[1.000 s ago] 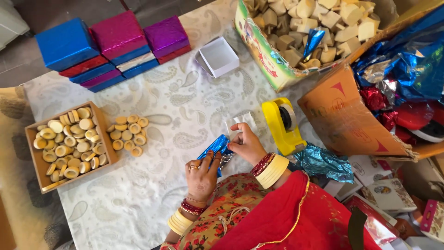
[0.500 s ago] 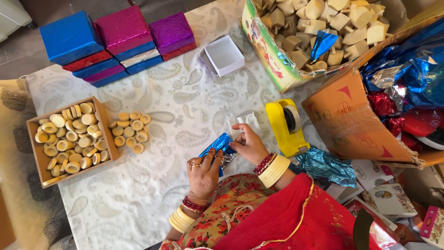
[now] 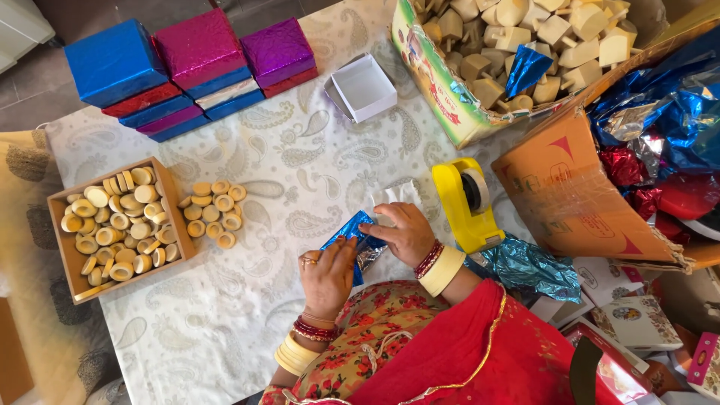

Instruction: Wrapping small circular items in blue foil and assembling them with wooden pegs into boxes.

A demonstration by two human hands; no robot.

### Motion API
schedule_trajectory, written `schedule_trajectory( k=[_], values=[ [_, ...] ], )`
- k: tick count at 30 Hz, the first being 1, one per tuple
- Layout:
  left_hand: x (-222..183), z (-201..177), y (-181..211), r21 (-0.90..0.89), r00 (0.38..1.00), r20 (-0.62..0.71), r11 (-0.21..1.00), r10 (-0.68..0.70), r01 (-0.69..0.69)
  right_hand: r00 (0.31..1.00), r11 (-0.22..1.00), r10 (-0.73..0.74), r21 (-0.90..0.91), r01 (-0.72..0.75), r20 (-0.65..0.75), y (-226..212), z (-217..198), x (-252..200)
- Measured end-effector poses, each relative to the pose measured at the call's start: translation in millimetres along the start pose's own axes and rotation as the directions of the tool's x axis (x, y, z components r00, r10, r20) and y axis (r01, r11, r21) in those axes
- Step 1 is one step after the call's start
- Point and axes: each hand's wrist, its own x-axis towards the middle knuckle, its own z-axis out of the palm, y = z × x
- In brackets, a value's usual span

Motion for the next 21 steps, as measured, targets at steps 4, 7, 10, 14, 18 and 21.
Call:
schedule_trajectory(
  k=[4, 7, 10, 14, 18, 21],
  values=[
    [9.3, -19.9, -0.7, -0.207, 0.990, -0.025, 0.970, -0.138, 0.130, 0.999, 0.997, 0.046, 0.065, -0.047, 0.008, -0.6, 1.3, -0.4],
    [18.0, -35.9, -5.0, -0.197, 0.983, -0.075, 0.968, -0.171, 0.153, 0.998, 0.993, 0.060, 0.102, -0.061, 0.011, 0.7, 4.0, -4.0],
    [9.3, -34.8, -15.2, -0.214, 0.989, -0.012, 0.967, -0.144, 0.138, 0.997, 0.987, 0.082, 0.140, -0.081, 0.004, -4.3, 1.5, -1.7],
    [-2.0, -24.6, -19.2, -0.407, 0.972, 0.093, 0.883, -0.214, 0.233, 1.000, 0.997, -0.006, 0.083, 0.007, -0.010, -11.6, -1.5, -3.3],
    [-9.4, -16.0, -18.0, -0.485, 0.952, 0.082, 0.822, -0.296, 0.297, 0.978, 0.976, -0.208, 0.062, 0.207, -0.006, -21.3, 1.9, -5.5],
    [-8.4, -13.5, -17.5, -0.475, 0.945, 0.058, 0.824, -0.320, 0.309, 0.966, 0.968, -0.249, 0.004, 0.249, 0.074, -29.0, 1.8, -3.7]
  ],
)
